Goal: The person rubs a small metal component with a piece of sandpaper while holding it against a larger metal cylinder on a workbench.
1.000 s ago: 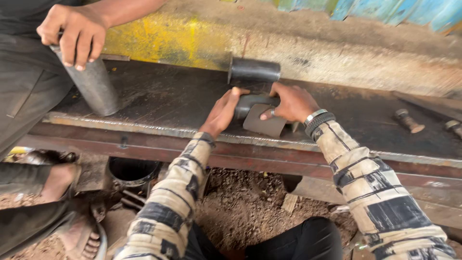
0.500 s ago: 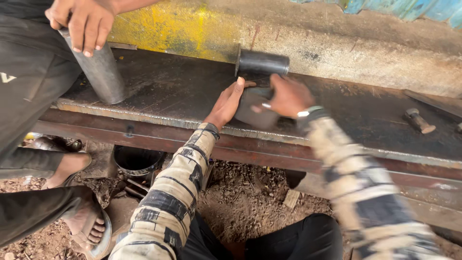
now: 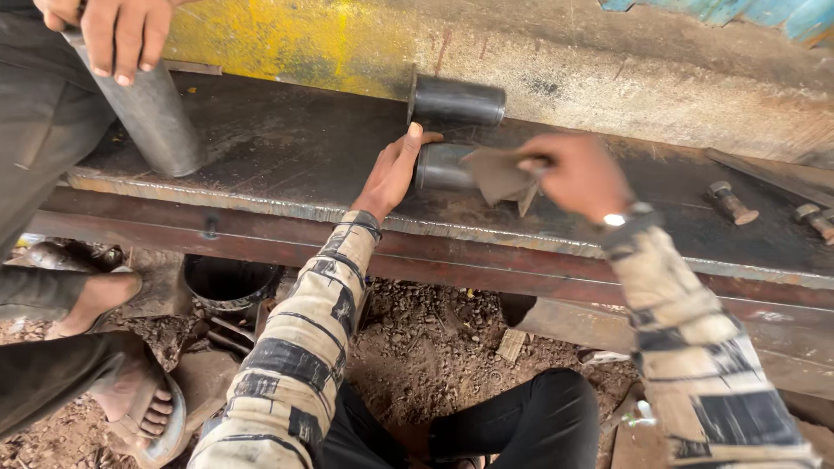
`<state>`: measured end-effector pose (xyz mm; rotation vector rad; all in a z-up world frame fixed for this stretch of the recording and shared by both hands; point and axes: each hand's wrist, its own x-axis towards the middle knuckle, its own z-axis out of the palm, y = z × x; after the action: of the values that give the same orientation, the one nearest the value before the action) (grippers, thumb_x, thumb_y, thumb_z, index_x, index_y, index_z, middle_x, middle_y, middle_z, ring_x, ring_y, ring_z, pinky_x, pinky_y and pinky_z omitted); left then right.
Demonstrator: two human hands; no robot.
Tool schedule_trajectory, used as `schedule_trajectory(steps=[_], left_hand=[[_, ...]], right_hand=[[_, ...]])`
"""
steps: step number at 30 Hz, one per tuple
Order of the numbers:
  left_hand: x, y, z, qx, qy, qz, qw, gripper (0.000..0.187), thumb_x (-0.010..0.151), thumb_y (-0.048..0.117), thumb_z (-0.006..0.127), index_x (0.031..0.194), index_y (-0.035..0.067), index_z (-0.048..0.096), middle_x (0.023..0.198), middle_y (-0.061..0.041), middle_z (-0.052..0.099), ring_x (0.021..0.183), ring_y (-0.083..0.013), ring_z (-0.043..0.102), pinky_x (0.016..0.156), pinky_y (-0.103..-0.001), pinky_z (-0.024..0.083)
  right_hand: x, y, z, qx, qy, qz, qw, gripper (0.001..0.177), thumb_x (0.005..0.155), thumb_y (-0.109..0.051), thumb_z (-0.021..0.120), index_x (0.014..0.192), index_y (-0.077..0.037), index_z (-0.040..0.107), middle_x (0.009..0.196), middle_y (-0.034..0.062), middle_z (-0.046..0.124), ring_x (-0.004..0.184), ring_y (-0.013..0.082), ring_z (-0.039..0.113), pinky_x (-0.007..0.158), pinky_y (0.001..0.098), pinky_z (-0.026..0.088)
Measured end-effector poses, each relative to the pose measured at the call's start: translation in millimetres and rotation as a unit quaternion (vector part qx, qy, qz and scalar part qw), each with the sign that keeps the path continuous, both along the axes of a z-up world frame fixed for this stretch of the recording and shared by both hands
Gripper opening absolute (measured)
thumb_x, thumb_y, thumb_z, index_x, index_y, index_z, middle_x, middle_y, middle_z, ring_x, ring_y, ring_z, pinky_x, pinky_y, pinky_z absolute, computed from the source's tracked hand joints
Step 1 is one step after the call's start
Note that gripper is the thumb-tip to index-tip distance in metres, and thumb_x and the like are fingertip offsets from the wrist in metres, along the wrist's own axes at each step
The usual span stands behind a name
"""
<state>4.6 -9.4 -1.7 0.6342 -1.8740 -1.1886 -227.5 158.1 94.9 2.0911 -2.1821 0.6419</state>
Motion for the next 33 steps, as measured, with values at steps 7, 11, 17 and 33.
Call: schedule_trajectory(steps=[7,11,17,33], left_hand=[[-1.4,8.0,5.2,0.053,0.004,0.001,0.999,0.064,0.094,0.061,0.05,0.129,0.011,0.07,0.129,-0.016,0.071,0.118,-0.0315,0.062,0.101,-0.042,0.046],[-3.9,4.1,-2.5,-0.068,0.033,-0.01,0.997,0.053,0.087,0.036,0.081,0.129,0.006,0.068,0.126,-0.012,0.07,0.115,-0.0234,0.069,0.099,-0.034,0.053],[-7.1,-2.6,-10.0,-0.101,0.02,-0.002,0.995,0.059,0.079,0.03,0.088,0.128,0.005,0.067,0.129,-0.012,0.067,0.12,-0.0235,0.065,0.103,-0.034,0.05],[-3.5,-7.2,-8.7,0.014,0.075,-0.028,0.997,0.04,0.097,0.028,0.053,0.124,0.008,0.073,0.126,-0.012,0.072,0.128,-0.0232,0.06,0.112,-0.036,0.04]], right_hand=[[-33.3,44.3,-11.4,-0.246,-0.183,-0.043,0.951,0.016,0.094,0.002,0.058,0.103,-0.005,0.069,0.093,0.0095,0.073,0.084,0.021,0.067,0.075,0.034,0.051],[-12.4,37.6,-31.9,-0.241,-0.071,-0.044,0.967,0.019,0.089,0.0,0.06,0.105,-0.005,0.069,0.095,0.0125,0.073,0.084,0.0261,0.073,0.075,0.0395,0.056],[29.7,29.3,-32.2,-0.125,0.06,-0.08,0.987,0.02,0.091,-0.021,0.068,0.109,-0.012,0.068,0.098,0.0105,0.073,0.084,0.0347,0.073,0.07,0.0485,0.056],[55.4,-42.8,-14.6,-0.063,0.036,0.023,0.997,0.032,0.075,-0.04,0.085,0.096,-0.018,0.076,0.106,0.0053,0.074,0.098,0.032,0.071,0.082,0.0449,0.053]])
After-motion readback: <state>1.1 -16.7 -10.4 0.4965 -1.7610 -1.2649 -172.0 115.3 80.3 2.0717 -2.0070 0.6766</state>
